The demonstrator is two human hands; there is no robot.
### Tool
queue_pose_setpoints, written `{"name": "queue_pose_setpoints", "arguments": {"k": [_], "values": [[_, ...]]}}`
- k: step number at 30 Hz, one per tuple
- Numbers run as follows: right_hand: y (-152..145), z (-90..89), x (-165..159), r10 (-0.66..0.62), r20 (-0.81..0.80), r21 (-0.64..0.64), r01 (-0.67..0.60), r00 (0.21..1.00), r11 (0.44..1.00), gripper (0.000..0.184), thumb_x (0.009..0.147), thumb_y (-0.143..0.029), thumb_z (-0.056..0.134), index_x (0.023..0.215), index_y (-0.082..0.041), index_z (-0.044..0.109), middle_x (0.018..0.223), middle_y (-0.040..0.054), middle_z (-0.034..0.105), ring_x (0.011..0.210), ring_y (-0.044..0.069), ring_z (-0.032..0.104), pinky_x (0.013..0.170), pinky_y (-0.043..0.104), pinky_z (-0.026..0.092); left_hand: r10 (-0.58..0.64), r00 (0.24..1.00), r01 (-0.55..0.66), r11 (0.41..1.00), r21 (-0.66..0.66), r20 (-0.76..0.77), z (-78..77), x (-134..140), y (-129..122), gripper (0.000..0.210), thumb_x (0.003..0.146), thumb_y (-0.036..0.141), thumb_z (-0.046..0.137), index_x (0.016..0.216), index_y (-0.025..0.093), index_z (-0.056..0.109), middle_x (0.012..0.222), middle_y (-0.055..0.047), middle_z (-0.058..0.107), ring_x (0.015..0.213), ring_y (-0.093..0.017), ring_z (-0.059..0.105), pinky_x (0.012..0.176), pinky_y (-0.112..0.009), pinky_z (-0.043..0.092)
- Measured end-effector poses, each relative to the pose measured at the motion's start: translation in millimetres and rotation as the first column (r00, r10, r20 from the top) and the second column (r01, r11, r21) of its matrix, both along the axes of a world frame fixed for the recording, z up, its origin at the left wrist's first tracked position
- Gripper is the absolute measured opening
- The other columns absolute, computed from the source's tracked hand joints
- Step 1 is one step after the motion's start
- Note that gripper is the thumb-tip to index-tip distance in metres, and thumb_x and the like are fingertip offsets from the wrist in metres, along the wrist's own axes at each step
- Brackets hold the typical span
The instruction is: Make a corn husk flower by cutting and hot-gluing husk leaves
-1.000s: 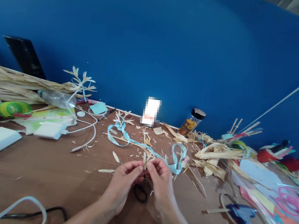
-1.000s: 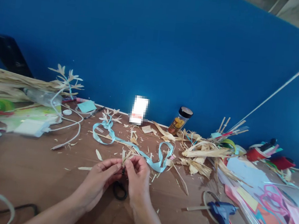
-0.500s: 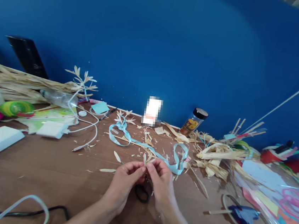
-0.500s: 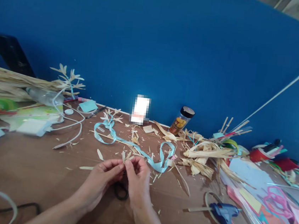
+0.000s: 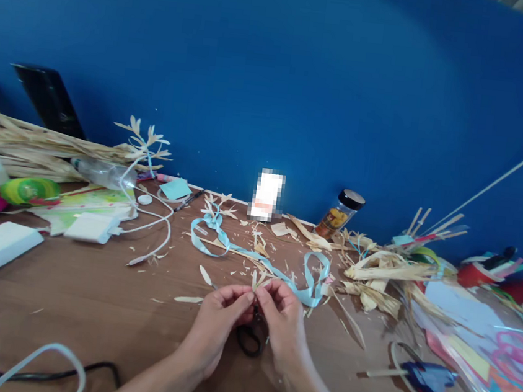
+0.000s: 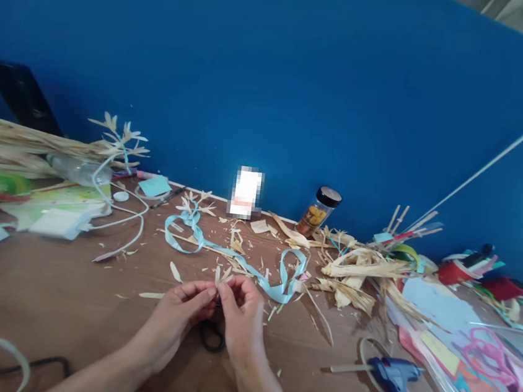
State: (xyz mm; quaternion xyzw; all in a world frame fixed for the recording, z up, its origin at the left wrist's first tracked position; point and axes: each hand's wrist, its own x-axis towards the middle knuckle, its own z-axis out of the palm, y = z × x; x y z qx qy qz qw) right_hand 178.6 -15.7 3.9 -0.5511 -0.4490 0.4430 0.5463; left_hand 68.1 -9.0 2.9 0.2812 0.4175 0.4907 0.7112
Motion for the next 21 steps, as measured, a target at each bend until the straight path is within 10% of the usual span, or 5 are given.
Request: {"name": "queue_pose_setpoints", "arguments": {"k": [21], "values": [[-1.8,-1.2,-2.1,0.001,0.050,0.041,-0.003,0.999,0.999,0.011,0.078,-0.029,0.058,0.077,-0.019,0.055,0.067,-0.0018,0.057,0.062,0.013,0.053,0.058,0.024,0.045,0.004,1.000,-0.003,1.000,0.030,-0.018,-1.9,-1.0,0.9,0.019,0.064,0.029,0.071,0.076,0.014,0.067,0.067,-0.002,0.064,0.056,-0.009,0.053,0.057,-0.020,0.043]]}}
